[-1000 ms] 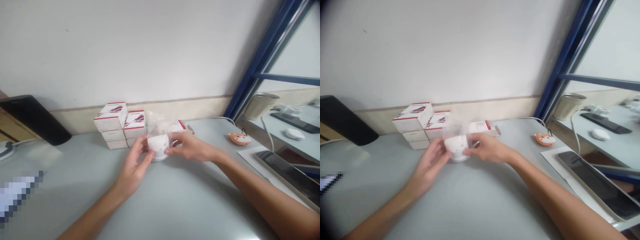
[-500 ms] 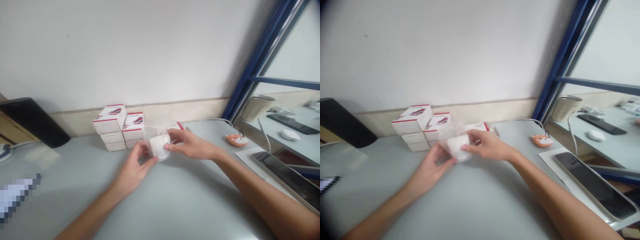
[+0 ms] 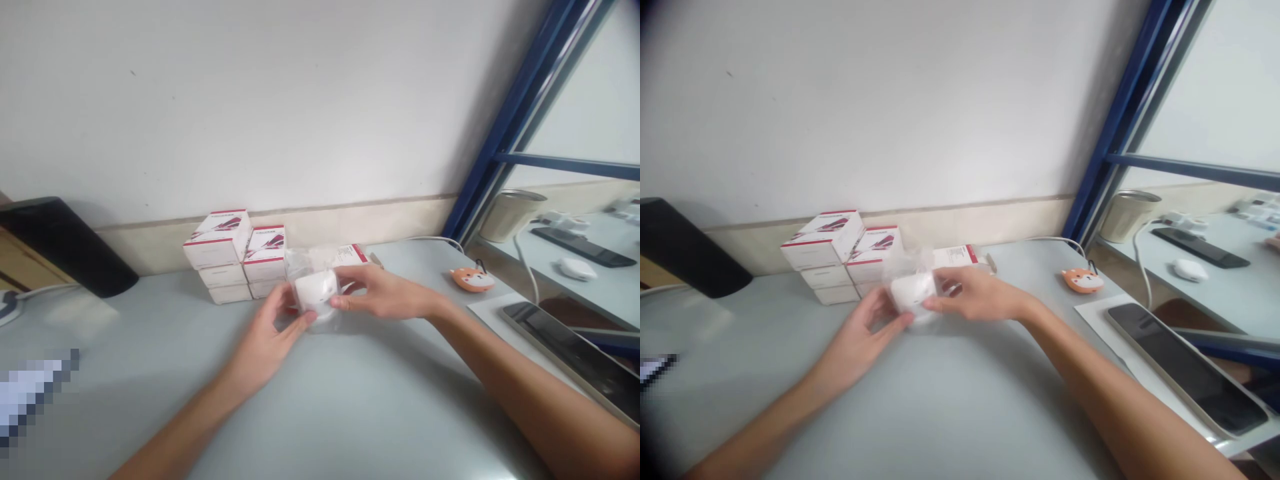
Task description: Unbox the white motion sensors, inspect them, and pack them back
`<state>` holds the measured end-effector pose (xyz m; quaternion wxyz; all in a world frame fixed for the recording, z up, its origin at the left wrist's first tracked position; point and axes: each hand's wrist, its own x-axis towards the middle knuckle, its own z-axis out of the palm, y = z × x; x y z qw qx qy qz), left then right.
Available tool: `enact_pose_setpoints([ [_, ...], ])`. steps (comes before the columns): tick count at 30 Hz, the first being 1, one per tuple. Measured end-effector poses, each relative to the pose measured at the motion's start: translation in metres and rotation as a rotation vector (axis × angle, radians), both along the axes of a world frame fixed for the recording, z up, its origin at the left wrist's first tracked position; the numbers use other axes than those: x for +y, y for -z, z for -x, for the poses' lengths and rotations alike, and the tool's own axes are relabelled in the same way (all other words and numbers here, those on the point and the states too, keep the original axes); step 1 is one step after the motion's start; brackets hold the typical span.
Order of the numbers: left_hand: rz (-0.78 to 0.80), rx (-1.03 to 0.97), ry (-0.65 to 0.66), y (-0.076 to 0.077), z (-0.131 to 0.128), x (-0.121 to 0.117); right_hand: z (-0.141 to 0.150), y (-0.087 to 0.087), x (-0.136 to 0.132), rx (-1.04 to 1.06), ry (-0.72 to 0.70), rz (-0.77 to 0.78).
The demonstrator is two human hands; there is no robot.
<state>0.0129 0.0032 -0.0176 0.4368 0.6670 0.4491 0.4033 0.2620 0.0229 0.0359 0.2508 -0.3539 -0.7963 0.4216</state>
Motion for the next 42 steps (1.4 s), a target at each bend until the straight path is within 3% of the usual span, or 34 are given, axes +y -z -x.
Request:
enact_pose_setpoints([
  [7, 0.049, -0.009, 0.007, 0.004, 0.001, 0.001, 0.001, -0.002, 0.000, -0.024, 0.087, -0.054],
  [12, 0.026, 0.002, -0.033, 0.006, 0.000, 0.002, 0.000, -0.002, 0.001, -0.052, 0.063, -0.067],
  [18, 0.055, 0.034, -0.010, -0.002, 0.000, -0.001, -0.001, 0.000, 0.001, -0.056, 0.072, -0.071],
  [25, 0.051, 0.109, -0.017, -0.002, 0.001, -0.002, -0.002, 0.000, 0.001, -0.009, -0.016, 0.015],
  [32, 0.001, 0.180, -0.069, 0.002, 0.003, -0.002, 0.002, 0.009, 0.003, -0.007, -0.038, -0.022],
  [38, -0.112, 0.196, -0.096, 0.014, 0.004, 0.000, 0.009, 0.024, 0.004, -0.044, -0.019, 0.013],
  [42, -0.152, 0.223, -0.087, 0.013, 0.005, -0.002, 0.021, 0.034, 0.002, -0.090, 0.046, -0.082],
])
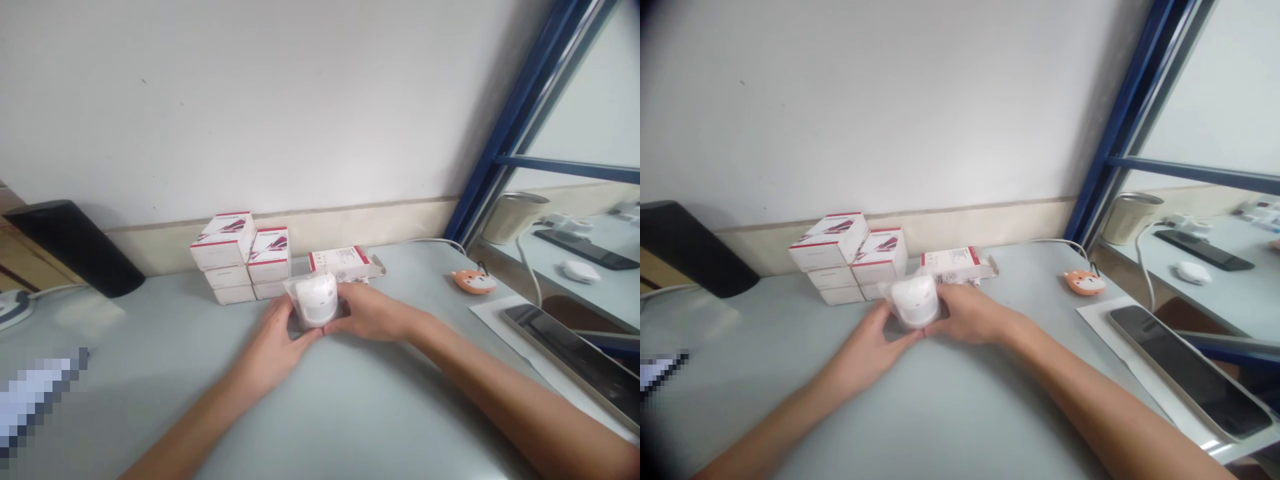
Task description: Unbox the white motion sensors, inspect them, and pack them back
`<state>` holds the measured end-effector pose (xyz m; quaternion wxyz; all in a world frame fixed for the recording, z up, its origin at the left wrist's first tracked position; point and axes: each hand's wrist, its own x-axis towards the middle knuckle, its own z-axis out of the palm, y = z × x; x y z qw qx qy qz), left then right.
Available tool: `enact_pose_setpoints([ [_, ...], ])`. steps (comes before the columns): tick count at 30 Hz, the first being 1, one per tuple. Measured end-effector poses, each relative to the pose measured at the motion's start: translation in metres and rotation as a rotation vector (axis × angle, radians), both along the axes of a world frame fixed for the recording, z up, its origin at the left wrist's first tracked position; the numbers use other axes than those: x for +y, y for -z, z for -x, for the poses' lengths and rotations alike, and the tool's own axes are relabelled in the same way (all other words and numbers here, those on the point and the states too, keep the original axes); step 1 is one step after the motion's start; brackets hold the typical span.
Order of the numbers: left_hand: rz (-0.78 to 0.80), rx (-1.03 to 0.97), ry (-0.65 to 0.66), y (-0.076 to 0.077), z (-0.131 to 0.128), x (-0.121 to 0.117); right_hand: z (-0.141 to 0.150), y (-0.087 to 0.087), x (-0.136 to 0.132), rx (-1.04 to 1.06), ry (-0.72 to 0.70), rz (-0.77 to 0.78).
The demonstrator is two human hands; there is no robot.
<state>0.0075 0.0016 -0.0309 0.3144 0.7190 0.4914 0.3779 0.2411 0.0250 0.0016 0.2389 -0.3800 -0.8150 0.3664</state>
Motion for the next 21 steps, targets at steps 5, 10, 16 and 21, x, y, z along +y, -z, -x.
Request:
enact_pose_setpoints([
  [5, 0.138, -0.142, 0.084, -0.016, 0.001, -0.007, 0.011, 0.005, -0.007, -0.074, -0.019, -0.143],
  [10, 0.308, -0.227, 0.028, -0.025, -0.002, -0.004, 0.010, 0.004, -0.012, -0.139, -0.081, -0.145],
  [16, 0.387, -0.810, -0.009, -0.036, -0.004, 0.003, 0.002, -0.015, -0.010, 0.065, -0.056, 0.077],
  [21, 0.527, -1.016, 0.072, -0.047, -0.001, 0.003, -0.002, -0.029, -0.010, 0.350, 0.157, 0.056],
])
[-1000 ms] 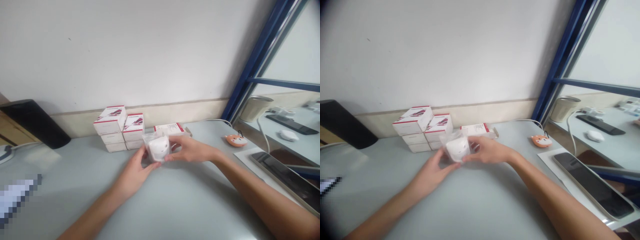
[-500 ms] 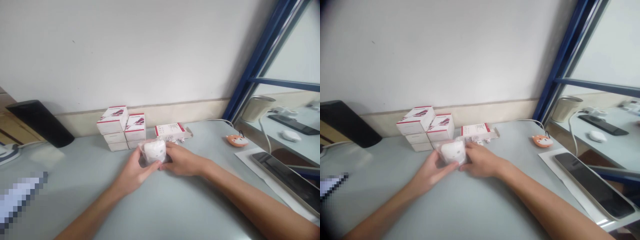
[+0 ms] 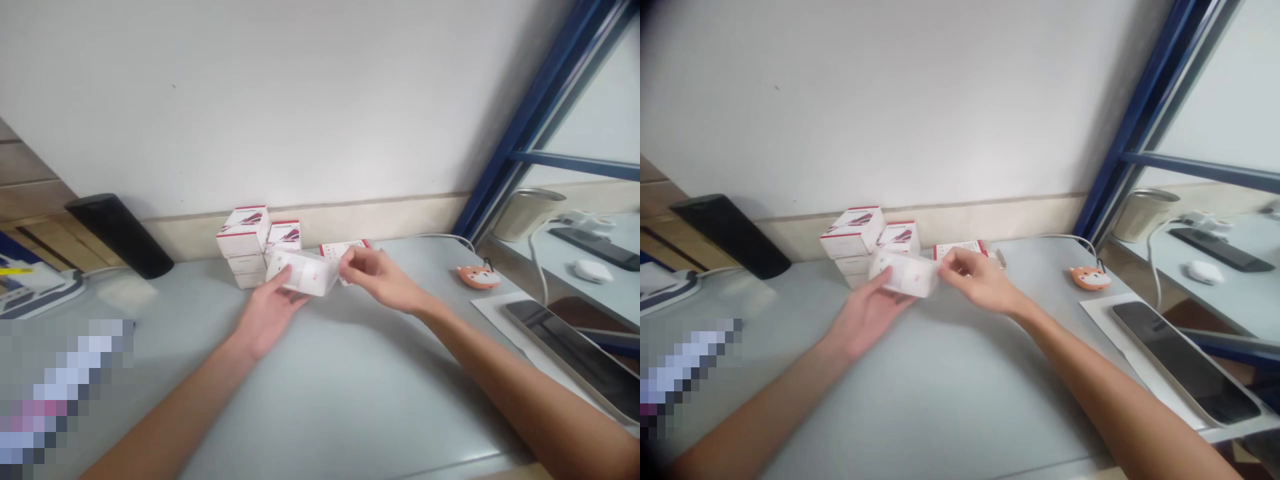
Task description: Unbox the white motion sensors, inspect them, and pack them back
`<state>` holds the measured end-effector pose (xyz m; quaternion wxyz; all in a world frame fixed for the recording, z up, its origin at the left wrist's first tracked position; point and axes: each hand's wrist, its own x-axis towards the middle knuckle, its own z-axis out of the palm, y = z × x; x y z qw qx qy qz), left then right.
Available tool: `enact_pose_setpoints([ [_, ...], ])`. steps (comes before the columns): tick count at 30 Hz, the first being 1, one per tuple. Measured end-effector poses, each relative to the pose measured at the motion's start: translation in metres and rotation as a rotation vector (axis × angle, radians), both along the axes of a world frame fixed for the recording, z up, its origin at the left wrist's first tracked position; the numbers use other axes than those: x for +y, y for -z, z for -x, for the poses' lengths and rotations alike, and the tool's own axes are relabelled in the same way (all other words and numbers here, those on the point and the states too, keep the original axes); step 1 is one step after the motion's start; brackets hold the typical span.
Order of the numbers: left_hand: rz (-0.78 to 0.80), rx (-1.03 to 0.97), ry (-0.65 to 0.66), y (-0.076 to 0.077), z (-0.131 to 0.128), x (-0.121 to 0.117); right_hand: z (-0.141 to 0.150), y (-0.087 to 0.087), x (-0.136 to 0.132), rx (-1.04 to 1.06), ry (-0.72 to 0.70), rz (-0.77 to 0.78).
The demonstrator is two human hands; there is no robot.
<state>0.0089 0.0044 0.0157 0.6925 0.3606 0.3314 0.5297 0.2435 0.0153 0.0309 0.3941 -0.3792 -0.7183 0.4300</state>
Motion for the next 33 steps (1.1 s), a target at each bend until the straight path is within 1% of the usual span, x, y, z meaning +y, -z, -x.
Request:
enact_pose_setpoints([
  [2, 0.004, -0.068, 0.017, 0.000, 0.000, 0.000, 0.005, 0.004, -0.001, 0.136, 0.059, 0.053],
  [4, 0.004, -0.116, 0.003, 0.001, 0.001, 0.000, 0.014, 0.012, -0.002, 0.217, 0.103, 0.118],
  [6, 0.019, -0.132, -0.020, 0.002, 0.002, 0.001, 0.023, 0.019, -0.004, 0.206, 0.082, 0.186],
  [8, 0.044, -0.125, -0.044, 0.002, 0.003, 0.002, 0.029, 0.023, -0.006, 0.152, 0.031, 0.218],
  [10, 0.056, -0.112, -0.055, 0.000, 0.003, 0.002, 0.031, 0.023, -0.005, 0.135, 0.027, 0.206],
  [11, 0.048, -0.107, -0.052, -0.002, 0.003, 0.001, 0.030, 0.022, -0.005, 0.147, 0.054, 0.193],
  [13, 0.012, -0.095, -0.026, -0.005, 0.002, -0.001, 0.028, 0.019, -0.003, 0.204, 0.129, 0.178],
  [15, -0.025, -0.076, -0.010, -0.006, 0.002, -0.003, 0.025, 0.017, -0.003, 0.282, 0.145, 0.208],
  [18, -0.049, -0.039, -0.041, -0.004, 0.001, -0.003, 0.022, 0.017, -0.004, 0.340, 0.016, 0.299],
  [19, -0.052, -0.027, -0.050, -0.003, 0.002, -0.002, 0.022, 0.018, -0.005, 0.323, -0.020, 0.317],
  [20, -0.056, -0.019, -0.052, -0.002, 0.002, -0.002, 0.023, 0.020, -0.005, 0.294, -0.024, 0.319],
  [23, -0.067, -0.019, 0.010, 0.000, 0.002, -0.001, 0.027, 0.027, -0.004, 0.221, 0.079, 0.261],
  [25, -0.090, -0.011, 0.070, -0.001, 0.002, -0.003, 0.029, 0.030, -0.002, 0.271, 0.132, 0.225],
  [27, -0.123, 0.048, 0.096, -0.002, 0.001, -0.005, 0.029, 0.029, 0.001, 0.392, 0.164, 0.246],
  [28, -0.139, 0.101, 0.081, -0.002, 0.001, -0.007, 0.027, 0.027, 0.002, 0.456, 0.175, 0.283],
  [30, -0.178, 0.242, 0.020, 0.000, 0.001, -0.009, 0.023, 0.022, 0.004, 0.563, 0.172, 0.387],
  [31, -0.217, 0.329, -0.018, 0.002, 0.001, -0.009, 0.020, 0.020, 0.004, 0.601, 0.149, 0.443],
  [33, -0.376, 0.534, -0.110, 0.006, 0.002, -0.008, 0.015, 0.015, 0.005, 0.661, 0.086, 0.537],
])
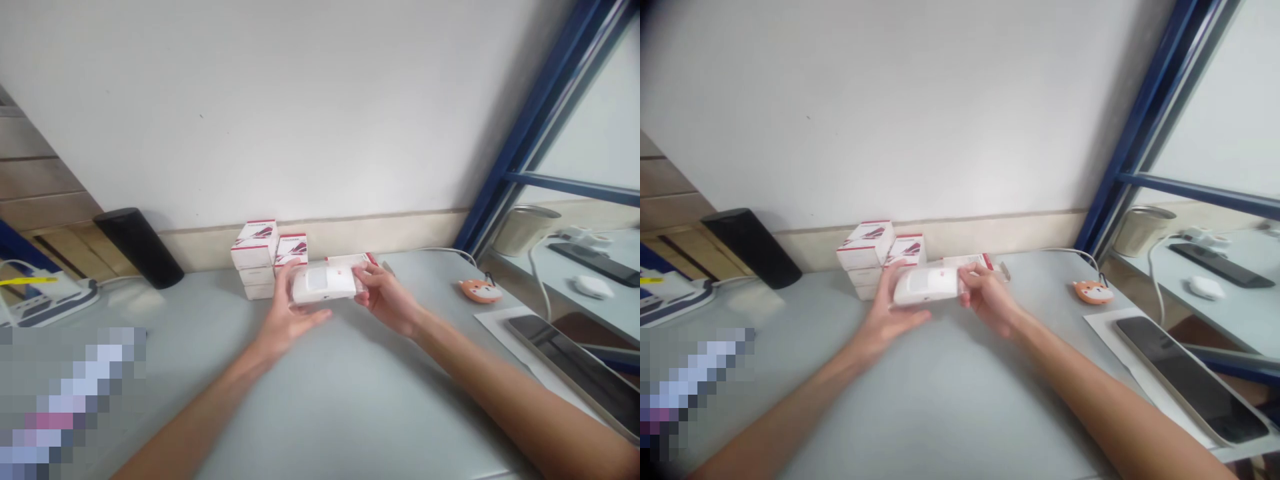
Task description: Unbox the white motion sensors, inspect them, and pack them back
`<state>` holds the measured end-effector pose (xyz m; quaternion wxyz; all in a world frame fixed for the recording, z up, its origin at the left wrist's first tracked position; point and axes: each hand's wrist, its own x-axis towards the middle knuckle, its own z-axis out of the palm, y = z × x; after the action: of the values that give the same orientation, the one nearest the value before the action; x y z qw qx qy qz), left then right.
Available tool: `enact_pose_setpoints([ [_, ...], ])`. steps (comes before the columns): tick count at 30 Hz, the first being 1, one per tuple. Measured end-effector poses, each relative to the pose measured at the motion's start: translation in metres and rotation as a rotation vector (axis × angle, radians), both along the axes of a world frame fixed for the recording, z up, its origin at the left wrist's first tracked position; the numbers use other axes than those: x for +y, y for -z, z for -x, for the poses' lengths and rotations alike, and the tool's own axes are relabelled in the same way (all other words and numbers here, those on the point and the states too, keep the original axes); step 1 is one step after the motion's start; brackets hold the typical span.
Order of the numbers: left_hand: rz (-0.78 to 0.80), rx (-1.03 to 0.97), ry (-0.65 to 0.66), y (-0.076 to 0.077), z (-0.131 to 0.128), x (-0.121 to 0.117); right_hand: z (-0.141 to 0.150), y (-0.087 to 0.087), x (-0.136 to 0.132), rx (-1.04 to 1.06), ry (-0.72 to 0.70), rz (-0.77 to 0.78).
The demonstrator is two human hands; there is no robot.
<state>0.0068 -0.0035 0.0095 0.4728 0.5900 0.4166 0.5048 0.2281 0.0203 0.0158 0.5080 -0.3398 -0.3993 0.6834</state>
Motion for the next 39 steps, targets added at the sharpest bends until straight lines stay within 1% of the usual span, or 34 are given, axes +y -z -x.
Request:
enact_pose_setpoints([
  [2, -0.238, 0.202, -0.078, 0.005, 0.002, 0.003, -0.004, -0.003, 0.001, 0.051, -0.042, 0.030],
  [4, -0.403, 0.336, -0.137, 0.009, 0.004, 0.006, -0.006, -0.005, 0.001, 0.032, -0.042, 0.004],
  [6, -0.452, 0.389, -0.160, 0.011, 0.007, 0.008, -0.006, -0.004, 0.001, -0.067, 0.008, -0.098],
  [8, -0.446, 0.421, -0.174, 0.011, 0.009, 0.008, -0.005, -0.002, 0.001, -0.197, 0.087, -0.228],
  [10, -0.438, 0.465, -0.170, 0.009, 0.010, 0.007, -0.003, 0.000, 0.001, -0.303, 0.157, -0.326],
  [12, -0.402, 0.505, -0.151, 0.006, 0.011, 0.005, -0.002, 0.002, 0.000, -0.384, 0.189, -0.372],
  [14, -0.312, 0.500, -0.120, 0.003, 0.010, 0.003, -0.001, 0.001, -0.001, -0.451, 0.176, -0.395],
  [17, -0.063, 0.386, -0.039, -0.001, 0.009, 0.001, -0.004, -0.002, -0.001, -0.557, 0.105, -0.398],
  [19, 0.100, 0.316, 0.027, -0.005, 0.009, 0.001, -0.009, -0.003, 0.000, -0.646, 0.027, -0.384],
  [22, 0.324, 0.177, 0.162, -0.011, 0.013, 0.002, -0.014, -0.001, 0.001, -0.698, -0.106, -0.361],
  [25, 0.538, -0.084, 0.367, -0.015, 0.021, 0.003, -0.013, 0.003, 0.001, -0.600, -0.171, -0.341],
  [27, 0.590, -0.265, 0.482, -0.017, 0.025, 0.004, -0.008, 0.006, 0.001, -0.512, -0.148, -0.325],
  [30, 0.528, -0.482, 0.584, -0.018, 0.026, 0.002, 0.001, 0.010, 0.000, -0.457, -0.054, -0.297],
  [32, 0.472, -0.508, 0.569, -0.016, 0.023, 0.000, 0.008, 0.012, 0.000, -0.424, 0.018, -0.265],
  [33, 0.454, -0.486, 0.526, -0.015, 0.020, -0.001, 0.011, 0.013, 0.000, -0.387, 0.063, -0.250],
  [35, 0.444, -0.423, 0.392, -0.012, 0.014, -0.002, 0.017, 0.015, -0.002, -0.308, 0.177, -0.254],
  [37, 0.473, -0.384, 0.282, -0.009, 0.008, -0.001, 0.021, 0.016, -0.006, -0.286, 0.292, -0.349],
  [39, 0.504, -0.379, 0.207, -0.006, 0.004, 0.002, 0.023, 0.015, -0.011, -0.376, 0.343, -0.550],
])
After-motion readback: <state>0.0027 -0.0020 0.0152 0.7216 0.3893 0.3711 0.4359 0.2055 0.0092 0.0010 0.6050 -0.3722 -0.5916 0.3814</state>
